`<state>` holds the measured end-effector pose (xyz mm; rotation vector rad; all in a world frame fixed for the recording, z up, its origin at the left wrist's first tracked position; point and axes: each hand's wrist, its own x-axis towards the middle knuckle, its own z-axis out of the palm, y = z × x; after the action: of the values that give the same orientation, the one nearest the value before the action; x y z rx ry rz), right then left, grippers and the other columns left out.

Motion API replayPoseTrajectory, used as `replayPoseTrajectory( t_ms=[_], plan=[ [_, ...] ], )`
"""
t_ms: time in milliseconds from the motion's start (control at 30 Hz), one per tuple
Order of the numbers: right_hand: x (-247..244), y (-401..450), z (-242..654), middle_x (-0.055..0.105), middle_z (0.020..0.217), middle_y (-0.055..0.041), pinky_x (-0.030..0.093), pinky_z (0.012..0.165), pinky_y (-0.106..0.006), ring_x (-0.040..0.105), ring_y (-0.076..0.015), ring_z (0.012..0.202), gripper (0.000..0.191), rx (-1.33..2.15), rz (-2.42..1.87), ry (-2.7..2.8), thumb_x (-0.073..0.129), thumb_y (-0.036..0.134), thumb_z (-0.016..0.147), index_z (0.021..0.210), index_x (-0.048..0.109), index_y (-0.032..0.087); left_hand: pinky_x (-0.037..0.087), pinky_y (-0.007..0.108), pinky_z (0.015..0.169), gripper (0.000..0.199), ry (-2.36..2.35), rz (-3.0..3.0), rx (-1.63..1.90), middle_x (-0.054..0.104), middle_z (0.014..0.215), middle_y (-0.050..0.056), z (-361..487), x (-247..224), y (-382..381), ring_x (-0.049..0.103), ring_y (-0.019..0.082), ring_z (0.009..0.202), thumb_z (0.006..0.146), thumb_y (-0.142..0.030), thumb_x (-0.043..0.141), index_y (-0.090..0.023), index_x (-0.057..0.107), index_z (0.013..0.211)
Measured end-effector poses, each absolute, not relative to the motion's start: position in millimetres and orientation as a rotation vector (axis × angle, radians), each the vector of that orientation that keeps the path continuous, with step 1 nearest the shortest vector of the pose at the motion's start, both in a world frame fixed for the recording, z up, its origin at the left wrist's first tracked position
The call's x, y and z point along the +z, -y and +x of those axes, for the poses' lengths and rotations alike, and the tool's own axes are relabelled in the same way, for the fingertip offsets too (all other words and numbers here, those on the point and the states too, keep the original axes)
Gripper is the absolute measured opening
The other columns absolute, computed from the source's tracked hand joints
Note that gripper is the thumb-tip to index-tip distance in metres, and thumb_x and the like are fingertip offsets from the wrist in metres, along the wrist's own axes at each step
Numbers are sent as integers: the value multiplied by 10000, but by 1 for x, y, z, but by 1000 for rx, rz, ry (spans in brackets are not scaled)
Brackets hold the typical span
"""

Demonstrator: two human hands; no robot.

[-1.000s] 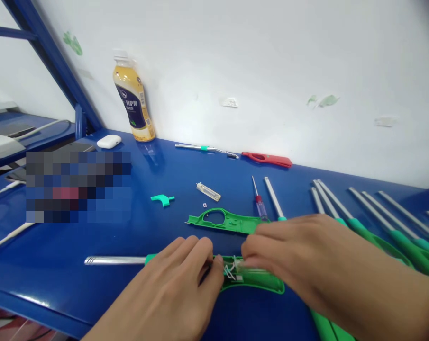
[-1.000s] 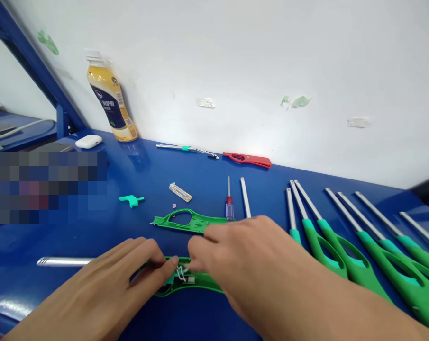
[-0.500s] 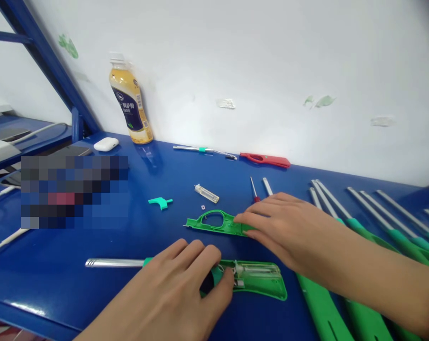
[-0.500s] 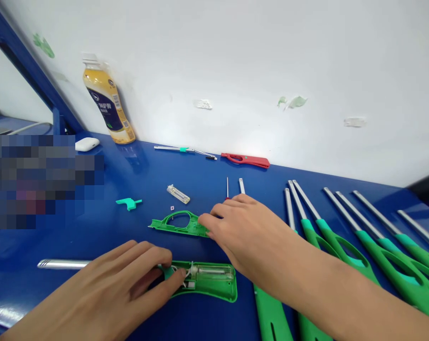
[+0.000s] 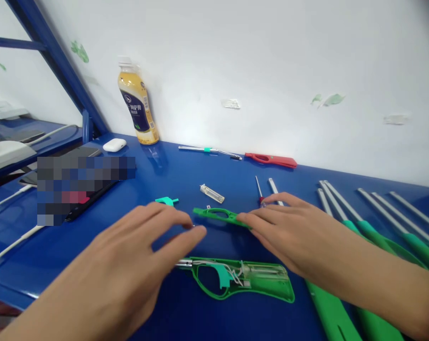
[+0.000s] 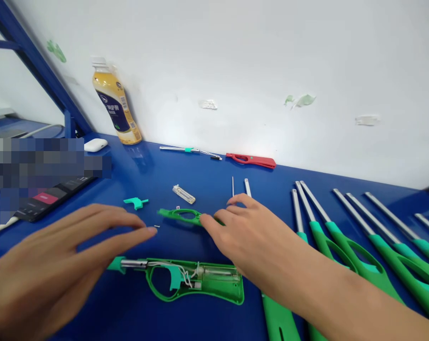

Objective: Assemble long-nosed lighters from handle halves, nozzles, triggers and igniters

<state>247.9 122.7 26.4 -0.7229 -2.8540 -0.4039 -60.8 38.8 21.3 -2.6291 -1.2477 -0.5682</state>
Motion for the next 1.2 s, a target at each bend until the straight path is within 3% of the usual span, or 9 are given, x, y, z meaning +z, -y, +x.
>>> replayPoseTrajectory(
  t_ms=[167,433,533,633,767,900,1000,1100,1200],
  plan=[
    [39,-117,250,854,1111,-50,629,867,-391,820,-237,968,350,-222,-745,2804,600,97,1062,1369,696,236,624,469,1084,518,1372,-2497,-570,665,1528,61,-78,22,-44,711,300,1296,1128,-192,517,-362,510,1617],
    [47,-109,265,790,1398,72,664,891,-273,812,-140,1150,394,35,-840,2753,442,391,1217,1604,501,439,611,500,1144,639,1310,-2576,-641,772,1382,46,-76,17,-37,748,274,1289,1120,-79,415,-327,452,1707],
    [47,-100,256,806,1337,6,660,780,-350,825,-206,1104,374,-126,-805,2742,382,506,1220,1502,580,362,689,478,954,537,1203,-2559,-617,822,1221,58,-69,24,-40,807,294,1113,1062,-43,503,-216,573,1565],
    [48,-90,243,842,1146,-17,614,752,-409,833,-218,941,397,-317,-706,2706,285,402,1235,1339,649,281,690,440,796,414,1169,-2602,-575,813,1056,44,-63,28,-42,816,285,976,1035,-22,511,-188,654,1387],
    [44,-85,238,822,895,23,588,776,-416,769,-183,695,476,-319,-637,2707,256,364,1242,1114,703,258,661,401,883,355,1323,-2688,-520,784,1192,33,-61,25,-36,785,248,1099,1101,-92,508,-255,665,1374],
    [37,-86,237,808,858,38,575,821,-422,744,-178,670,520,-290,-639,2649,222,355,1244,1006,676,265,634,401,967,304,1417,-2720,-505,780,1293,21,-61,21,-30,753,244,1206,1167,-216,494,-298,640,1421],
    [36,-85,235,811,881,36,567,751,-403,753,-166,691,588,-262,-634,2694,177,372,1246,921,656,271,613,378,958,296,1388,-2786,-447,803,1232,-32,-58,22,-30,757,225,1190,1132,-125,505,-309,709,1243],
    [35,-83,233,819,939,26,575,739,-404,785,-186,782,462,-238,-647,2720,336,379,1235,948,680,265,597,358,914,323,1326,-2843,-406,807,1144,-46,-55,24,-33,769,214,1092,1071,-36,534,-287,737,1062],
    [32,-82,233,823,987,50,584,767,-408,792,-207,822,185,-212,-670,2739,813,405,1024,999,698,263,606,349,845,231,1329,-2879,-423,787,1047,-7,-54,23,-38,764,226,964,1056,-68,608,-256,741,1039]
  ],
)
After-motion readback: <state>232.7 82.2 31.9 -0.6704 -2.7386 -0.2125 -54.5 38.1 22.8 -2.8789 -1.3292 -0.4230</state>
